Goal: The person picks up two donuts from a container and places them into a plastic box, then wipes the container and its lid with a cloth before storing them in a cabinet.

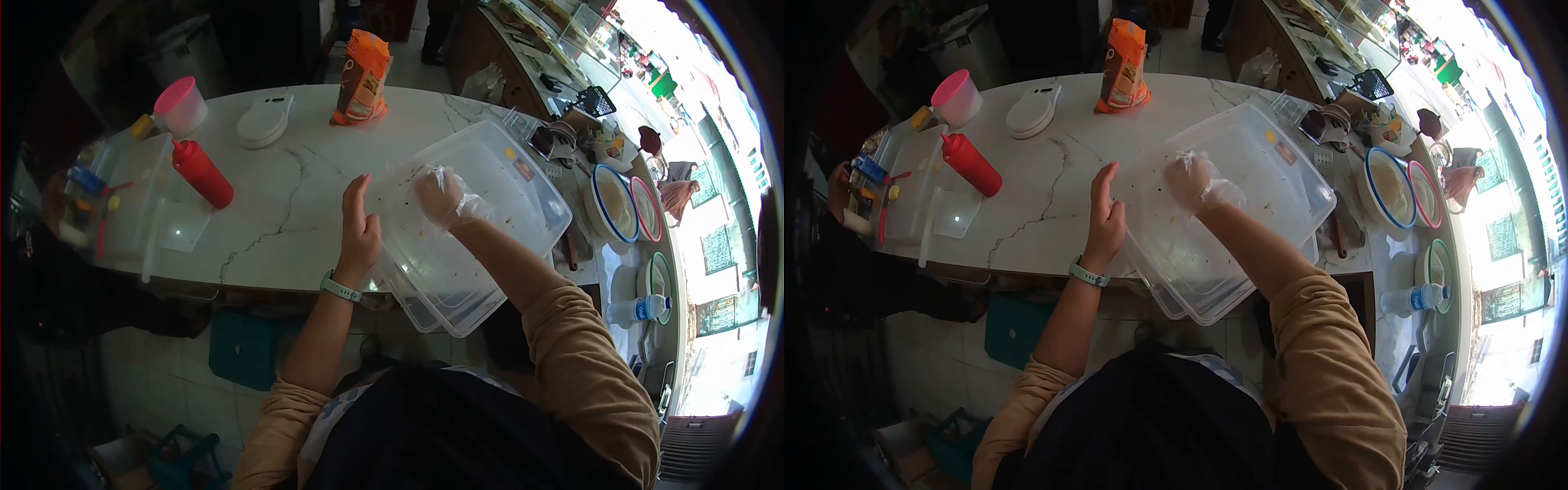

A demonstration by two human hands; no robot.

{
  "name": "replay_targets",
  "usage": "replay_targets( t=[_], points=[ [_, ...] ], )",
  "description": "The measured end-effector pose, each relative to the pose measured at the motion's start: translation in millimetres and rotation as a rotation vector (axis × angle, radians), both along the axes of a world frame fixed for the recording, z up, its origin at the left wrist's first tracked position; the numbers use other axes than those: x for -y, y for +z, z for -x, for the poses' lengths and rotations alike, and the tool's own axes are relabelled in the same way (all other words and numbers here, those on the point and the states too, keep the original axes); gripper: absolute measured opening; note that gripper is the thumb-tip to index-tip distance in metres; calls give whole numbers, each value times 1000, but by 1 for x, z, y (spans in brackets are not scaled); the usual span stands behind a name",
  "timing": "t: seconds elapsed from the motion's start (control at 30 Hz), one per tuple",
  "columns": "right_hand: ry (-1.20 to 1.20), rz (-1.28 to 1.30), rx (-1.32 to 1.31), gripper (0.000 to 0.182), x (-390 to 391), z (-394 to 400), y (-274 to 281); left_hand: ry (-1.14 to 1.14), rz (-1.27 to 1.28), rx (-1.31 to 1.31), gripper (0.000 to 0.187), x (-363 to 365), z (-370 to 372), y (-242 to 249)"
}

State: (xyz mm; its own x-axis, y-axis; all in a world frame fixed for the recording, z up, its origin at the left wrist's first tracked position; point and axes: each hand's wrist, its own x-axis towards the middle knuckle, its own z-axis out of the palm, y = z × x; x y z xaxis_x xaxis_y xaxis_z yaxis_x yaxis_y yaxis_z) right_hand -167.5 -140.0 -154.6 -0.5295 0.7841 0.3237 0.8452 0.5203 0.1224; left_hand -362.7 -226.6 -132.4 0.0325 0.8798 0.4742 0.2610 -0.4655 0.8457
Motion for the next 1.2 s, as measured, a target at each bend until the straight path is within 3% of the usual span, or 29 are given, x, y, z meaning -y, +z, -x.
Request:
replay_targets(
  t=[0.2, 0.3, 0.37, 0.43, 0.5, 0.57, 0.7, 0.8, 0.87, 0.97, 1.1, 1.17, 1.2],
  points=[
    [177, -58, 21, 13, 47, 48, 37, 15, -40, 4, 59, -1, -1, -4],
    [142, 119, 45, 18, 57, 59, 45, 32, -13, 28, 57, -3, -3, -8],
    [338, 279, -168, 17, 57, 61, 29, 61, -4, 44, 53, -4, -2, -13],
    [366, 290, -165, 16, 57, 63, 21, 40, 62, 139, 55, 0, 1, -15],
    [408, 290, -156, 15, 53, 60, 23, 31, 114, 238, 56, -1, -2, -12],
    [395, 387, 219, 20, 62, 54, 42, 11, 139, 354, 60, 1, -1, -10],
    [490, 425, 209, 20, 107, 21, 53, 105, 115, 267, 63, 1, -3, -8],
    [718, 245, 39, 13, 131, -8, 53, 161, 197, 320, 62, 8, -14, 0],
    [673, 395, 135, 16, 138, -18, 55, 151, 200, 455, 62, 10, -15, -1],
    [636, 397, 119, 18, 143, -19, 64, 215, 341, 628, 56, 14, -20, 5],
    [589, 374, 86, 15, 144, -13, 60, 210, 369, 574, 47, 9, -14, -5],
    [329, 582, 317, 15, 127, -10, 88, 253, 334, 576, 40, 12, -15, -2],
    [239, 550, 286, 15, 101, -22, 78, 249, 335, 566, 40, 13, -16, 0]
  ],
)
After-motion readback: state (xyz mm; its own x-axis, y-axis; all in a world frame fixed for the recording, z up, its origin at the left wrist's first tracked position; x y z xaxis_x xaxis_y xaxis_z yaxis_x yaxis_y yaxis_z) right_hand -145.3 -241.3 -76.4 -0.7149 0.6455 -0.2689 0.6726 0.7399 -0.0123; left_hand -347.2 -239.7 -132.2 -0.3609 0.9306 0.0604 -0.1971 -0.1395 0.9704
